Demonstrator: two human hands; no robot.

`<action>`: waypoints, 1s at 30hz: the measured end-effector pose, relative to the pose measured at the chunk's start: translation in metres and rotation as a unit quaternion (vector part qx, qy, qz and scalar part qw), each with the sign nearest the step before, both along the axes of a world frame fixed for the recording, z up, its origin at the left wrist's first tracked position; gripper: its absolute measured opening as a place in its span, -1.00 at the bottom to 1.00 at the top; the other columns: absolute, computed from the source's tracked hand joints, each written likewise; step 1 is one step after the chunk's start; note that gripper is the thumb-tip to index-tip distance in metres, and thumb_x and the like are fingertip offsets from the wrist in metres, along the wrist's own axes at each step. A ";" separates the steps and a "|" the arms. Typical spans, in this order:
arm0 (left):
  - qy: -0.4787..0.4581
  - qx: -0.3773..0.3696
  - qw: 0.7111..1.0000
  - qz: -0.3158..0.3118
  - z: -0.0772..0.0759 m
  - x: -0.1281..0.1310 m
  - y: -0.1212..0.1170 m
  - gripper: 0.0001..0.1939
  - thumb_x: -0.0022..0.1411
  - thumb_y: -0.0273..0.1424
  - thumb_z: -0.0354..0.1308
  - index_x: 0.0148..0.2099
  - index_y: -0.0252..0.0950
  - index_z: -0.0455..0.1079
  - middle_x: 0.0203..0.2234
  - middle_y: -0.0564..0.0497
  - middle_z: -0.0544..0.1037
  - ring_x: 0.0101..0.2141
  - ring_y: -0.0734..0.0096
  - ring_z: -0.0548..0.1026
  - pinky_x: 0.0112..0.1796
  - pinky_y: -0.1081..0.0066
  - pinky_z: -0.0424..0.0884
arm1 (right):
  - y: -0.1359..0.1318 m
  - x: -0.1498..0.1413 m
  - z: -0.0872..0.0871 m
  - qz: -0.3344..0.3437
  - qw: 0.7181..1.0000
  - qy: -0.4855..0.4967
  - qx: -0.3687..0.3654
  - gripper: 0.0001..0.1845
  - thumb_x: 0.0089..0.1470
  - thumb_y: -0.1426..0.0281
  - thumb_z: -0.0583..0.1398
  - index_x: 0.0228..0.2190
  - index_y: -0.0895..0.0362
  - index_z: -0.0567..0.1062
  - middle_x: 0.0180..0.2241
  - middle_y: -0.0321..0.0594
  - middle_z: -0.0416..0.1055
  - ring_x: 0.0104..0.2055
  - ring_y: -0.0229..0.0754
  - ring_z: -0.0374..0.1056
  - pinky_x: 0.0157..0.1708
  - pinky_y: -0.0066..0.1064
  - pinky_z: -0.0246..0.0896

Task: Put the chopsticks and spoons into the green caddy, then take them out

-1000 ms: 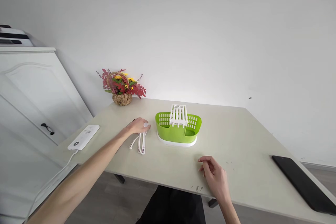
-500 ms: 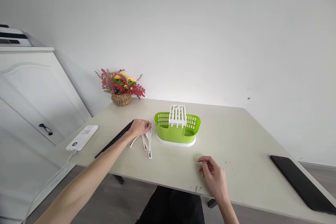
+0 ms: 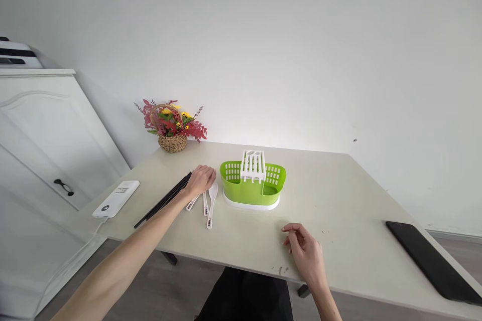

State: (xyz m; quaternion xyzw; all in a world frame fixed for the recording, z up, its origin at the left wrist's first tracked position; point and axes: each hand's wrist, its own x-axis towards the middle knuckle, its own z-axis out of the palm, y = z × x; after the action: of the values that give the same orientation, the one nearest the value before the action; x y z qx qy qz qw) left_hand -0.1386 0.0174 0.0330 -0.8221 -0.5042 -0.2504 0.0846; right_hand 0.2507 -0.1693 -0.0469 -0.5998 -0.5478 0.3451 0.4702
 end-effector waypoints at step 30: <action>-0.047 0.108 0.988 -0.095 0.086 0.164 -0.070 -0.46 0.44 -0.08 0.08 0.28 -0.30 0.46 0.25 -0.15 0.51 0.33 0.03 0.36 0.31 0.05 0.29 | 0.000 -0.002 0.001 -0.006 1.000 0.007 -0.008 -0.60 0.25 0.01 0.15 -0.21 0.05 0.57 -0.45 -0.21 0.57 -0.46 -0.14 0.42 -0.37 -0.35 0.30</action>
State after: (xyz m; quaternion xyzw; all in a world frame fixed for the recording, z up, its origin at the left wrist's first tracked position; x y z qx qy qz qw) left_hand 0.0253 -0.0523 0.1190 -0.8396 -0.3974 -0.3487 0.1250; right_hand 0.2491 -0.1697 -0.0457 -0.6042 -0.5383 0.3505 0.4715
